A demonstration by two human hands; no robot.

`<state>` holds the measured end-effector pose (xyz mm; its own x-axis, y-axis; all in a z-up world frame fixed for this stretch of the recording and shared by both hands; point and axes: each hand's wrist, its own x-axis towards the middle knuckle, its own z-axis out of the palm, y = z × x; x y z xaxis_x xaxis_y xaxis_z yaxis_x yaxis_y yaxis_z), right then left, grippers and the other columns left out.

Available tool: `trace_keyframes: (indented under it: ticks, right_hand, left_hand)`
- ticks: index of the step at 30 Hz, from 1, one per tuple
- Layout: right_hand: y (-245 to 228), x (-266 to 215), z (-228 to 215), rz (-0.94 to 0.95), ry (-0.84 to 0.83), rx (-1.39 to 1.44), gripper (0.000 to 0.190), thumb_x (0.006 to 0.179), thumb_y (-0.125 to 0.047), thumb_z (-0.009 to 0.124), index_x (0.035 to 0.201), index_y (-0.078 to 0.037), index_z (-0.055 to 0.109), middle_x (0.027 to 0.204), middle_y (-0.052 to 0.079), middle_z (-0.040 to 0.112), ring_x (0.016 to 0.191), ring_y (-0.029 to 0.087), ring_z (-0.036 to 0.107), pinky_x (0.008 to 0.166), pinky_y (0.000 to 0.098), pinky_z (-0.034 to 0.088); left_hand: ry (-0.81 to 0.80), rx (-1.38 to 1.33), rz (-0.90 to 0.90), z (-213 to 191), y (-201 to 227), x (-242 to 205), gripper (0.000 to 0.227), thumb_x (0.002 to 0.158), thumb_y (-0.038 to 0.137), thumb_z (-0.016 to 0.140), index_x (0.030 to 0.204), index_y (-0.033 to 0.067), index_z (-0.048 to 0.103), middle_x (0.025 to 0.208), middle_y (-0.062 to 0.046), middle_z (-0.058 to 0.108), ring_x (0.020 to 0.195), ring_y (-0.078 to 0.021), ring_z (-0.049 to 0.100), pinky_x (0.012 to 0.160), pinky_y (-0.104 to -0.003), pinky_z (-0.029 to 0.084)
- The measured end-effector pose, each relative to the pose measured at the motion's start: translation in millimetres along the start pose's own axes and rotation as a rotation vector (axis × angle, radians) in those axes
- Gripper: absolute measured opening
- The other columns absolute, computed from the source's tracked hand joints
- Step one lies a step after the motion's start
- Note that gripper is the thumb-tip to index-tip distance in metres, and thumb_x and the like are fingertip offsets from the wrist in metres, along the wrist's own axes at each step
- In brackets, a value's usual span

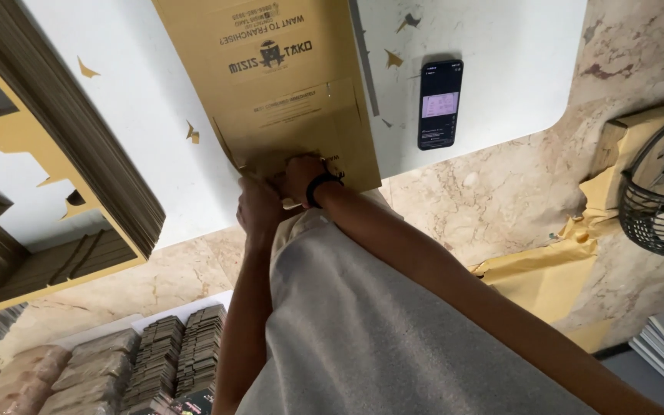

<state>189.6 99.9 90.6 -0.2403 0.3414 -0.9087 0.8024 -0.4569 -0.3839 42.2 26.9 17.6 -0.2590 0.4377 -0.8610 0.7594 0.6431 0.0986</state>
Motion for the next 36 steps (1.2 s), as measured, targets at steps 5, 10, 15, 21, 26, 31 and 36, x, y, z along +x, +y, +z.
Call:
trace_keyframes:
  ticks: [5, 10, 15, 21, 26, 31, 36]
  right_hand:
    - [33, 46, 39, 0.020, 0.016, -0.139, 0.029, 0.089, -0.028, 0.059, 0.075, -0.012, 0.079, 0.068, 0.006, 0.074, 0.077, 0.028, 0.075, 0.078, 0.0403, 0.061]
    - [32, 48, 43, 0.024, 0.068, -0.225, 0.032, 0.082, -0.040, 0.065, 0.087, -0.015, 0.082, 0.086, 0.010, 0.079, 0.096, 0.034, 0.077, 0.090, 0.0481, 0.060]
    - [31, 58, 38, 0.025, 0.054, -0.201, 0.036, 0.083, -0.035, 0.058, 0.088, -0.008, 0.082, 0.086, 0.012, 0.079, 0.099, 0.038, 0.075, 0.091, 0.0488, 0.060]
    - [39, 60, 51, -0.015, 0.103, -0.218, 0.027, 0.078, -0.035, 0.062, 0.078, -0.018, 0.083, 0.078, 0.008, 0.078, 0.091, 0.035, 0.076, 0.086, 0.0479, 0.062]
    - [46, -7, 12, -0.017, 0.242, 0.024, 0.035, 0.081, -0.048, 0.062, 0.076, -0.016, 0.076, 0.074, 0.007, 0.074, 0.085, 0.035, 0.072, 0.088, 0.0474, 0.057]
    - [152, -30, 56, 0.247, 0.803, 0.373, 0.043, 0.097, -0.044, 0.058, 0.095, -0.001, 0.055, 0.096, 0.032, 0.064, 0.103, 0.055, 0.062, 0.092, 0.0701, 0.048]
    - [183, -10, 106, 0.306, 0.675, 1.299, 0.059, 0.100, -0.035, 0.070, 0.141, -0.005, 0.039, 0.118, 0.025, 0.052, 0.095, 0.042, 0.071, 0.078, 0.0470, 0.070]
  left_hand:
    - [-0.039, 0.190, 0.061, 6, 7, 2, 0.046, 0.099, 0.040, 0.049, 0.126, 0.0039, 0.039, 0.100, -0.022, 0.073, 0.105, -0.0429, 0.072, 0.093, -0.055, 0.055]
    - [-0.083, 0.157, 0.102, -21, 15, -16, 0.053, 0.099, 0.044, 0.056, 0.125, -0.0004, 0.042, 0.103, -0.026, 0.071, 0.106, -0.0473, 0.070, 0.094, -0.058, 0.054]
    - [-0.182, 0.096, 0.083, -33, 17, -57, 0.055, 0.092, 0.040, 0.067, 0.127, 0.0038, 0.045, 0.111, -0.027, 0.068, 0.110, -0.0505, 0.068, 0.096, -0.061, 0.053]
    - [-0.101, -0.381, 0.091, -56, 13, -29, 0.059, 0.099, 0.044, 0.046, 0.126, -0.0083, 0.055, 0.116, -0.036, 0.063, 0.117, -0.0592, 0.059, 0.101, -0.068, 0.046]
    - [-0.110, -0.319, 0.085, -50, -4, -39, 0.068, 0.084, 0.053, 0.070, 0.128, 0.0060, 0.049, 0.118, -0.028, 0.064, 0.115, -0.0519, 0.063, 0.096, -0.065, 0.052]
    - [-0.018, -0.354, 0.146, -47, -4, -49, 0.059, 0.087, 0.030, 0.067, 0.127, 0.0096, 0.030, 0.113, -0.035, 0.063, 0.108, -0.0575, 0.064, 0.089, -0.069, 0.052]
    - [0.053, -0.418, 0.269, -27, -37, -25, 0.066, 0.092, 0.034, 0.074, 0.126, 0.0086, 0.023, 0.084, -0.012, 0.073, 0.057, -0.0290, 0.074, 0.060, -0.049, 0.063]
